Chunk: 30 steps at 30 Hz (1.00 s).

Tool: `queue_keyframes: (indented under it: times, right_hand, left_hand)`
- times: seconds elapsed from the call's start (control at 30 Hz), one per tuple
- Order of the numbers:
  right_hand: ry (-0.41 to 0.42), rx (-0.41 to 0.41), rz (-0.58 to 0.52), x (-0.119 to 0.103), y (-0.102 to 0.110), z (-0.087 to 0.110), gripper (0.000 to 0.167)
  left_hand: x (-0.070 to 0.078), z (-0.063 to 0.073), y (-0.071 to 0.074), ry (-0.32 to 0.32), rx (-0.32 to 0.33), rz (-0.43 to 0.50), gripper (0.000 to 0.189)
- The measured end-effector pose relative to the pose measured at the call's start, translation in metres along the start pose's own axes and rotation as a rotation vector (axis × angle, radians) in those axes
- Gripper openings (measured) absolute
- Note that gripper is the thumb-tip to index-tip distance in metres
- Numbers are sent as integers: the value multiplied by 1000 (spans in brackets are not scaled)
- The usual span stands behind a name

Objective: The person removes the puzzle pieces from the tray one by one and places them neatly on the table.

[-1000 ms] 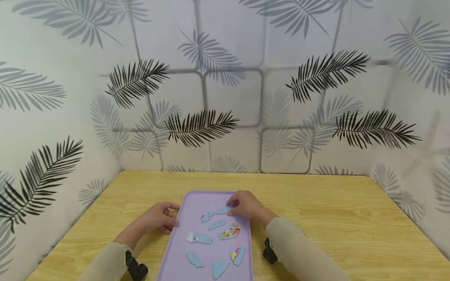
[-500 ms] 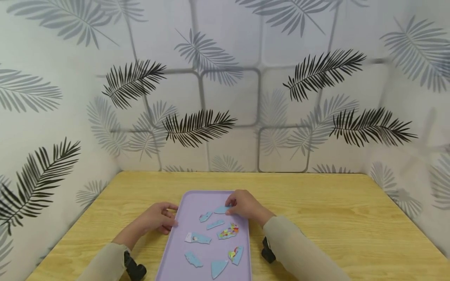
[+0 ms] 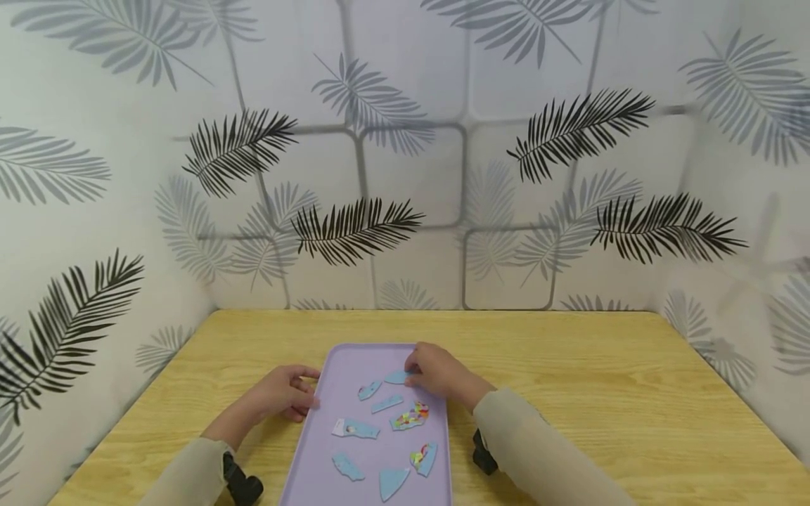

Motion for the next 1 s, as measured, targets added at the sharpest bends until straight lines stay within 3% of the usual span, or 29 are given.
queue_keyframes:
  times: [0.67, 1.0]
  right_hand:
    - [14, 66, -41, 8, 15, 5, 18]
    - [44, 103, -75, 24, 26, 10, 18]
  left_hand:
    - [-3, -2, 2, -3, -12, 5, 50]
    - [-3, -2, 2, -12, -23, 8, 51]
Point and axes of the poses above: each hand's wrist, its own z-axis away from the middle knuckle, its own y-axis out of the back of the hand, x = y × z, the point moved 2 cm from there along -z, towards the middle knuckle, and after that the axes turned 7 degrees about -x, right-handed, at the moved point
